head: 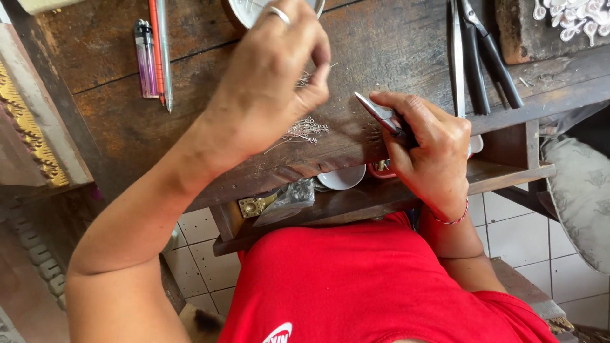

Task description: The person is using pliers to bend and finish small silver pins at a jewelry workshop.

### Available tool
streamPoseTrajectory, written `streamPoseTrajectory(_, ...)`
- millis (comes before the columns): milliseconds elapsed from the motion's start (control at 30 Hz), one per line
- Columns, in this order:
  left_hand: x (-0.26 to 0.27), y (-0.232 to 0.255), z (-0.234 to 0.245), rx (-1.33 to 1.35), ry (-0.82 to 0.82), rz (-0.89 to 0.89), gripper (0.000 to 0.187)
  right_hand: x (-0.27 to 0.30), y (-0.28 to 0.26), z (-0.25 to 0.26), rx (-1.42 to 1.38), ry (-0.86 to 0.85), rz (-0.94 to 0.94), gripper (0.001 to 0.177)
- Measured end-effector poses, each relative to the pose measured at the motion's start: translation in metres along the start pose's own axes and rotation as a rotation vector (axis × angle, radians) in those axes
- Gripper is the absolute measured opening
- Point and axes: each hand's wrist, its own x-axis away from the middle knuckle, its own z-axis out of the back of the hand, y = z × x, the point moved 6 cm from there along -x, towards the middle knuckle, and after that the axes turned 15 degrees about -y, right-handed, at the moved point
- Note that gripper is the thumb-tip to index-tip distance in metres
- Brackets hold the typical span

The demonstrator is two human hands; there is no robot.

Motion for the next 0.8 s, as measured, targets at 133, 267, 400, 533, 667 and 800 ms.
streamPoseTrajectory(133,0.018,0.019,0.034,0.228,0.09,0.048,0.013,0.003,0.003,-0.002,0.002,0.014,-0.006,0.042)
streamPoseTrajectory(267,0.035,0.03,0.029,0.609,0.241,0.193,0.01,0.005,0.008,0.003,-0.151,0.044,-0.092,0.028)
streamPoseTrajectory(400,0.04,0.033,0.011,1.012,0.404,0.242,0.015,0.006,0.003,0.006,-0.45,0.004,-0.107,0.028)
streamPoseTrajectory(533,0.037,0.036,-0.008,1.207,0.446,0.178,0.02,0.006,-0.006,0.002,-0.286,-0.04,-0.048,0.028)
streamPoseTrajectory(667,0.04,0.035,-0.015,1.293,0.492,0.194,0.022,0.003,-0.017,0.002,-0.087,-0.027,0.045,0.025)
streamPoseTrajectory(800,0.045,0.036,-0.012,1.288,0.507,0.178,0.025,-0.002,-0.026,0.002,0.021,-0.044,0.087,0.026)
